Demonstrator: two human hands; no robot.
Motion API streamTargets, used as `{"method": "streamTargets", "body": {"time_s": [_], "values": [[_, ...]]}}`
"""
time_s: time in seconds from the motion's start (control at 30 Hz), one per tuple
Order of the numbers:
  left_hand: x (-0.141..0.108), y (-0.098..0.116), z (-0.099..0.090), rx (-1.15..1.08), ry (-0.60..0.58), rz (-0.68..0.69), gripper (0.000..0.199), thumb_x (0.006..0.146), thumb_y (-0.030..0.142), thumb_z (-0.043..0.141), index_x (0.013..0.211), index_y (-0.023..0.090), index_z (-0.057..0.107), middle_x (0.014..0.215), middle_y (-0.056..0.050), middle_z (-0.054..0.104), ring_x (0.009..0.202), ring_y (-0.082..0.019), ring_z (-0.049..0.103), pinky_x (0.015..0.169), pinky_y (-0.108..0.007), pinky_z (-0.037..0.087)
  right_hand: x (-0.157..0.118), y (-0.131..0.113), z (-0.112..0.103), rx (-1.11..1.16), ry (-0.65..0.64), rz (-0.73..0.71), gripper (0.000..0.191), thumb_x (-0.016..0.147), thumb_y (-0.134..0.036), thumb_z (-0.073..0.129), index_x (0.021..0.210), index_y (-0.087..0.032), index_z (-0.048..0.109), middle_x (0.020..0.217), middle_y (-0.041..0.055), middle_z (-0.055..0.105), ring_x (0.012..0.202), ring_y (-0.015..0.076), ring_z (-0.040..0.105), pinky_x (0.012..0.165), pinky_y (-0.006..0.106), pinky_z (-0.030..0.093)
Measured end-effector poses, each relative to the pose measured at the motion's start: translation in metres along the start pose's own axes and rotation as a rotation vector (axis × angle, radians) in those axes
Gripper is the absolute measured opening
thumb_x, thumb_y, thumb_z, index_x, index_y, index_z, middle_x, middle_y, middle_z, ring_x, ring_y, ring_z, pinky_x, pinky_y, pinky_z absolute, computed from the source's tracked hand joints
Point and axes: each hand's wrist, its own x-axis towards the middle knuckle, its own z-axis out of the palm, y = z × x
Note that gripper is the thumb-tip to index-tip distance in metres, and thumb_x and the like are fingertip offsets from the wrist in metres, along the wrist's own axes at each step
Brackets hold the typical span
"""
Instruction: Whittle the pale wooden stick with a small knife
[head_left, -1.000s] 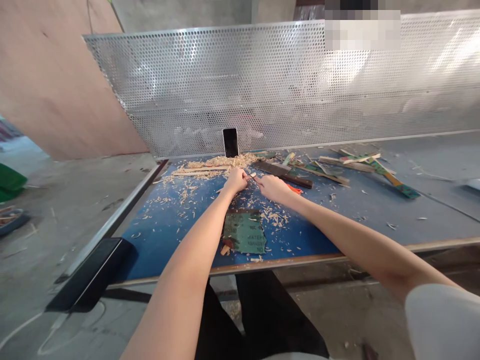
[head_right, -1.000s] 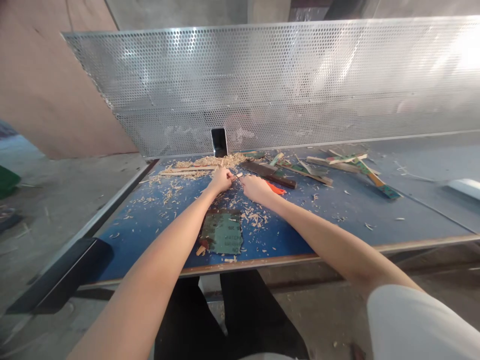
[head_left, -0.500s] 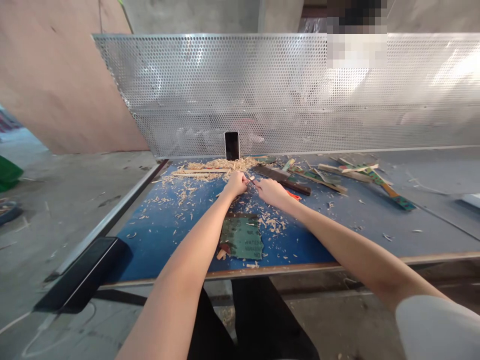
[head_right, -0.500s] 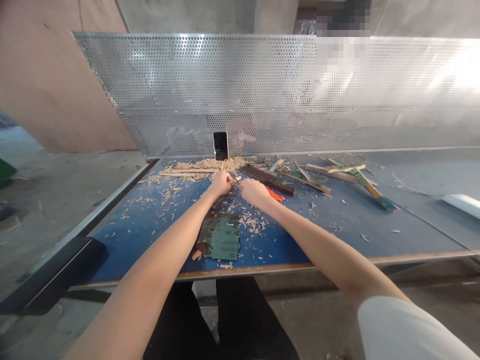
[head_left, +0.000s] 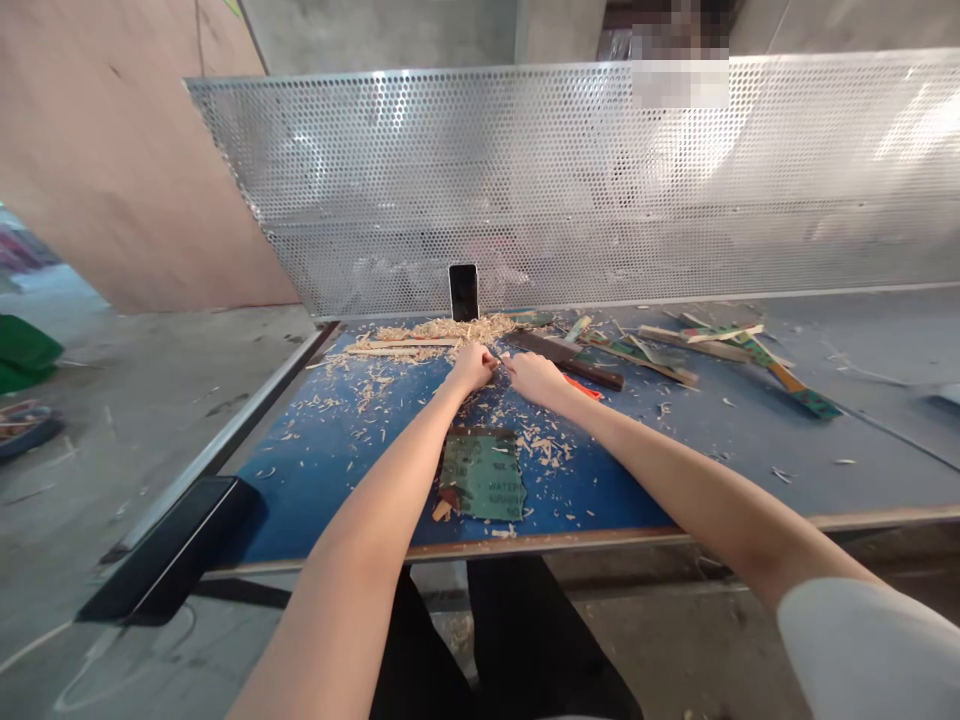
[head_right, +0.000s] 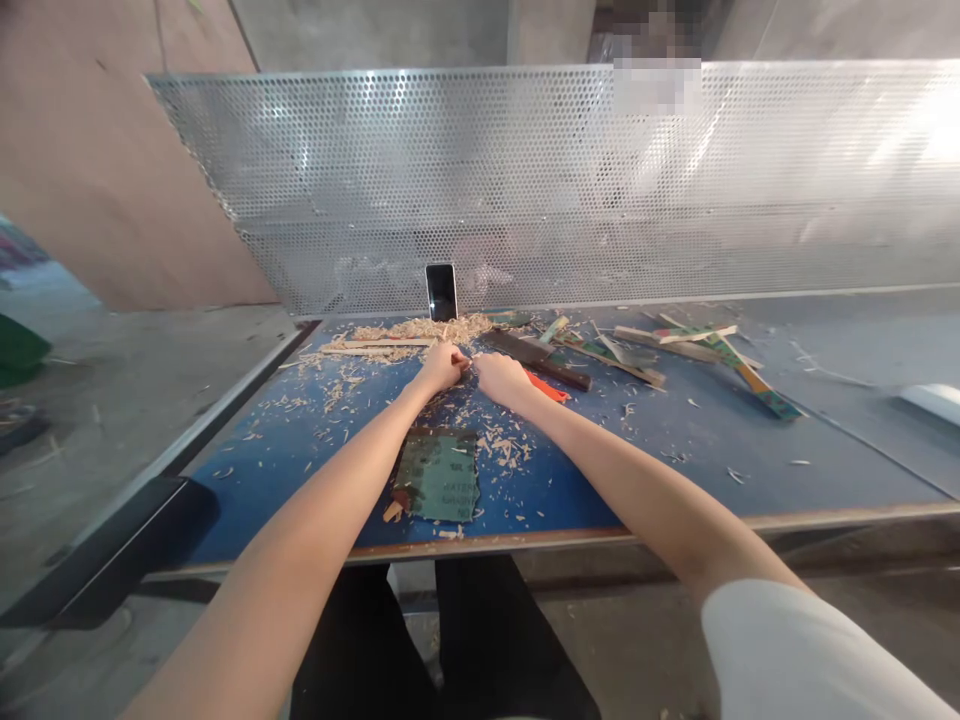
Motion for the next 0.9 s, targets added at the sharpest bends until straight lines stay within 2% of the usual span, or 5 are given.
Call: {"method": "streamTargets", "body": {"time_s": [0.17, 0.4, 0.6, 0.73, 0.9], "values": [[-0.001, 0.002, 0.002, 0.059, 0.001, -0.034, 0.03, 0.086, 0.027, 0.072, 0.058, 0.018, 0.071, 0.057, -0.005, 0.065, 0.059, -0.017, 0.056, 0.065, -0.03, 0.043, -0.002, 0.004, 0.003, -0.001, 0.0, -0.025, 0.043, 0.111, -0.021, 0.043, 0.146, -0.02, 0.067, 0.128, 0.0178, 0.078, 0.116, 0.0306, 0.075, 0.095, 0.035, 0.054], [-0.003, 0.009, -0.003, 0.1, -0.002, -0.068, 0.023, 0.084, 0.019, 0.074, 0.062, 0.017, 0.076, 0.064, -0.007, 0.072, 0.063, -0.019, 0.06, 0.068, -0.031, 0.046, 0.006, 0.003, 0.007, -0.004, 0.009, -0.007, 0.038, 0.108, -0.019, 0.048, 0.139, -0.018, 0.069, 0.127, 0.0183, 0.078, 0.118, 0.0315, 0.075, 0.097, 0.037, 0.055], [-0.005, 0.011, -0.003, 0.106, -0.003, -0.053, 0.023, 0.087, 0.024, 0.072, 0.068, 0.016, 0.081, 0.064, -0.007, 0.073, 0.064, -0.018, 0.06, 0.071, -0.031, 0.049, 0.005, 0.003, 0.009, -0.003, 0.003, 0.007, 0.038, 0.109, -0.021, 0.045, 0.138, -0.018, 0.07, 0.125, 0.0193, 0.078, 0.114, 0.0319, 0.077, 0.096, 0.038, 0.056], [-0.004, 0.011, -0.002, 0.123, 0.007, -0.063, 0.025, 0.086, 0.024, 0.071, 0.064, 0.016, 0.079, 0.063, -0.008, 0.071, 0.063, -0.019, 0.059, 0.071, -0.032, 0.049, 0.006, 0.002, 0.007, 0.005, -0.006, 0.023, 0.037, 0.108, -0.019, 0.048, 0.138, -0.018, 0.07, 0.126, 0.0185, 0.079, 0.117, 0.031, 0.076, 0.096, 0.036, 0.056], [-0.004, 0.01, -0.003, 0.075, -0.003, -0.041, 0.035, 0.089, 0.034, 0.073, 0.059, 0.017, 0.074, 0.054, -0.005, 0.064, 0.061, -0.018, 0.057, 0.07, -0.031, 0.046, 0.0, 0.006, 0.008, 0.009, 0.014, 0.018, 0.039, 0.11, -0.022, 0.044, 0.138, -0.018, 0.07, 0.123, 0.0187, 0.079, 0.11, 0.0315, 0.078, 0.093, 0.037, 0.057]]}}
